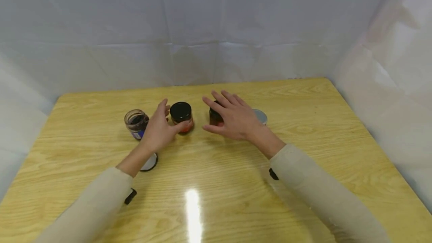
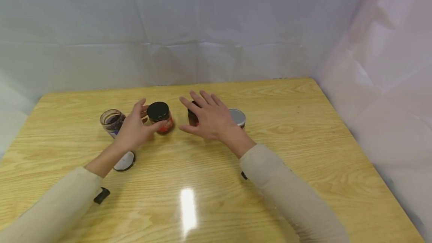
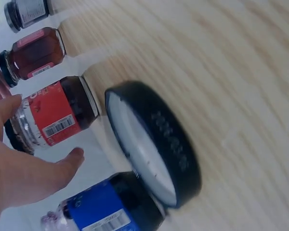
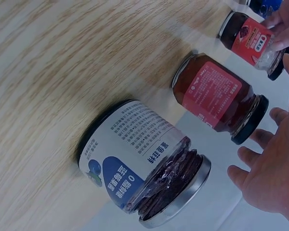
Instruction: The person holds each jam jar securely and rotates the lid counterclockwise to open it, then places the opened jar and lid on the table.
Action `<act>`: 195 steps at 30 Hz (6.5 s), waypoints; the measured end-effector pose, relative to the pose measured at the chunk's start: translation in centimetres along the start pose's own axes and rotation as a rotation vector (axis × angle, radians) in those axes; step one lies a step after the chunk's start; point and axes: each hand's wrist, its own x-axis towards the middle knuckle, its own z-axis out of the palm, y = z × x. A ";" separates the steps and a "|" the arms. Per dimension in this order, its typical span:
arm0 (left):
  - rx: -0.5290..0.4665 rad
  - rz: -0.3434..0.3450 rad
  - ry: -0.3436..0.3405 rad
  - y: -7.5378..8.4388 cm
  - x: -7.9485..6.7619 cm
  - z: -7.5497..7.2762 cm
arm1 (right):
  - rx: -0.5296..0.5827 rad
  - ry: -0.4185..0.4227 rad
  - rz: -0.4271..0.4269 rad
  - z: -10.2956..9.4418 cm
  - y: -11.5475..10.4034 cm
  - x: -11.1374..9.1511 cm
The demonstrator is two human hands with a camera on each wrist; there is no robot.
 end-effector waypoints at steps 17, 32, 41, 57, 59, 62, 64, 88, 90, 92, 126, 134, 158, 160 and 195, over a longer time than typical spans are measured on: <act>-0.229 -0.013 -0.134 -1.9 2.2 1.1 | 0.023 -0.020 0.005 0.1 -0.1 0.0; -0.255 -0.108 -0.098 -2.0 2.0 1.4 | 0.070 -0.012 0.003 0.0 0.2 -0.7; -0.190 -0.053 -0.079 -1.3 0.3 0.7 | 0.060 -0.015 0.002 -1.3 0.4 -2.4; -0.295 0.093 -0.037 2.4 -5.0 1.2 | 0.156 0.092 -0.046 -3.9 1.4 -8.7; -0.307 0.097 -0.031 2.6 -5.4 1.2 | 0.171 0.099 -0.055 -4.2 1.4 -9.2; -0.335 0.123 -0.023 2.7 -5.8 1.3 | 0.210 0.112 -0.074 -4.5 1.2 -9.8; -0.348 0.142 -0.019 2.7 -6.0 1.3 | 0.235 0.115 -0.080 -4.6 1.1 -10.1; -0.248 0.227 -0.100 2.8 -7.6 3.1 | 0.443 0.081 -0.147 -3.1 -1.1 -10.7; -0.249 0.232 -0.096 2.9 -7.7 3.2 | 0.455 0.078 -0.145 -2.8 -1.4 -10.6; -0.240 0.234 -0.092 3.0 -7.8 3.3 | 0.469 0.078 -0.140 -2.6 -1.6 -10.6; 0.176 0.355 -0.081 3.8 -7.8 3.9 | 0.533 0.039 -0.030 -2.1 -5.5 -9.2; 0.137 0.326 -0.137 3.8 -7.8 3.9 | 0.542 0.000 -0.139 -2.3 -4.7 -9.1; 0.203 0.306 -0.155 3.8 -7.6 3.9 | 0.608 -0.060 0.046 -2.6 -5.4 -8.8; 0.200 0.310 -0.162 3.7 -7.7 3.9 | 0.618 -0.053 0.001 -2.5 -5.2 -8.8; 0.163 0.282 -0.230 3.3 -8.0 4.0 | 0.622 -0.110 -0.046 -2.2 -4.8 -9.0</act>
